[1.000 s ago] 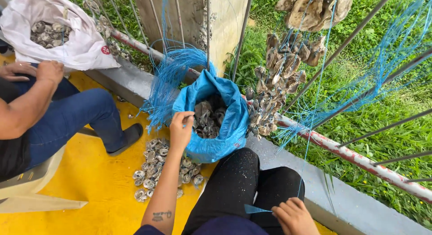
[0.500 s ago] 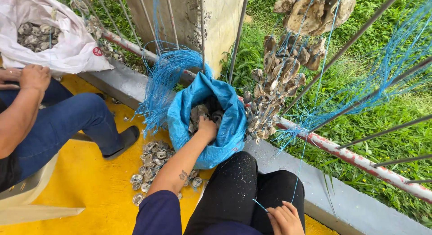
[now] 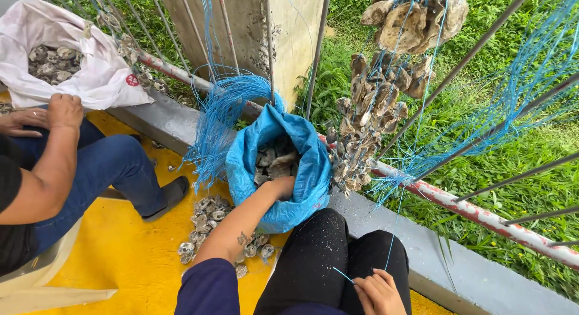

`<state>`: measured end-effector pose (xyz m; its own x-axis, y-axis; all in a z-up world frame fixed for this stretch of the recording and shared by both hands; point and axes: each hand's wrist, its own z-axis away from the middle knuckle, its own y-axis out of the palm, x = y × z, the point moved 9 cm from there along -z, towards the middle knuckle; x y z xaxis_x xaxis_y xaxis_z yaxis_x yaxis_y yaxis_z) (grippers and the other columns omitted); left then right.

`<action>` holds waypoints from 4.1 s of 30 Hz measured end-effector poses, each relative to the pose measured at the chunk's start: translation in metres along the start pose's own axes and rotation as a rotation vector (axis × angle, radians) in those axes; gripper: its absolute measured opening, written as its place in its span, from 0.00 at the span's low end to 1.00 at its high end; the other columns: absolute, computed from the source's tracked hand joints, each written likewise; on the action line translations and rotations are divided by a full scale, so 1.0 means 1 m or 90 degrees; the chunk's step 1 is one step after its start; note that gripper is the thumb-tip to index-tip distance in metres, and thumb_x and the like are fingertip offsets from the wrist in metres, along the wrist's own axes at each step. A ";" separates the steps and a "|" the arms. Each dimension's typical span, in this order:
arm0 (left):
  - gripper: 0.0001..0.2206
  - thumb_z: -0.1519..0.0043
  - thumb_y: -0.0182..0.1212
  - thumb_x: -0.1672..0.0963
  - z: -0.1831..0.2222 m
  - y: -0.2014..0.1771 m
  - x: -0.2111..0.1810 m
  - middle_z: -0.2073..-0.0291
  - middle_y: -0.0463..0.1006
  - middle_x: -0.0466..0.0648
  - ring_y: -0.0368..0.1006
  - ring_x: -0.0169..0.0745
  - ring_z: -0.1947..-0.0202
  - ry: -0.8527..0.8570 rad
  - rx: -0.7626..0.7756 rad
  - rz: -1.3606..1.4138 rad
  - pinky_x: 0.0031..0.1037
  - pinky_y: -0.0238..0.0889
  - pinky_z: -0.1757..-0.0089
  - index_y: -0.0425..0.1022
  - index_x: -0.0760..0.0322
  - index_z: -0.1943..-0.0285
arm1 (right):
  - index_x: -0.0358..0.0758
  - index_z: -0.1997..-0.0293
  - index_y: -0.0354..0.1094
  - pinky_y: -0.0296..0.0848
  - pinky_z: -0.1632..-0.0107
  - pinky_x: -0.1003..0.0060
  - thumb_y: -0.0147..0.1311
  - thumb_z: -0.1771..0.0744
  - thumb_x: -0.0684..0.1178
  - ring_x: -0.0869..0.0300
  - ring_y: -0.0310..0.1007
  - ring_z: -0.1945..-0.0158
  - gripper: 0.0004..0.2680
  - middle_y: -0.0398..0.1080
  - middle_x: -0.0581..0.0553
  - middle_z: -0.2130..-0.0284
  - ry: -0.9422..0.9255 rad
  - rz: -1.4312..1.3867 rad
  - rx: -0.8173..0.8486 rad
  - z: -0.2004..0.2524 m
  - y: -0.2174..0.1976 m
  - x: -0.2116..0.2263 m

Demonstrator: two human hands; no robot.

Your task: Threading oyster shells onto strings for cultch in an outdoor farm setting.

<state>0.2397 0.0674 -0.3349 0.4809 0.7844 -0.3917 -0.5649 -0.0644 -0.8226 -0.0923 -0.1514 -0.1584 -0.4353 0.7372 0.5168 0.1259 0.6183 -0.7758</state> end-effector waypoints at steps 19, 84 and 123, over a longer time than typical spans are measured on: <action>0.13 0.44 0.59 0.57 -0.052 -0.097 0.141 0.55 0.85 0.59 0.81 0.54 0.52 -0.188 -0.279 0.246 0.36 0.72 0.49 0.87 0.62 0.55 | 0.38 0.64 0.77 0.68 0.43 0.53 0.63 0.41 0.41 0.60 0.77 0.69 0.05 0.70 0.49 0.80 0.089 0.010 -0.018 0.001 -0.013 -0.029; 0.19 0.37 0.71 0.61 0.197 -0.272 -0.175 0.47 0.80 0.52 0.76 0.40 0.45 0.602 -0.433 1.104 0.34 0.72 0.44 0.75 0.70 0.37 | 0.34 0.57 0.74 0.67 0.71 0.63 0.59 0.34 0.39 0.57 0.69 0.75 0.04 0.69 0.44 0.74 -0.090 -0.039 -0.153 -0.286 -0.210 0.133; 0.55 0.46 0.74 0.62 0.226 -0.275 -0.257 0.51 0.82 0.55 0.78 0.43 0.47 0.353 -0.555 0.664 0.36 0.68 0.41 0.32 0.58 0.16 | 0.38 0.57 0.77 0.63 0.46 0.56 0.61 0.36 0.46 0.48 0.63 0.49 0.07 0.65 0.40 0.57 -0.074 -0.088 -0.114 -0.284 -0.181 0.115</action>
<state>0.1206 0.0232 0.0853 0.4216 -0.1688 -0.8909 -0.3319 -0.9431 0.0217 0.0879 -0.1013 0.1442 -0.5577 0.6126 0.5601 0.2102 0.7570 -0.6187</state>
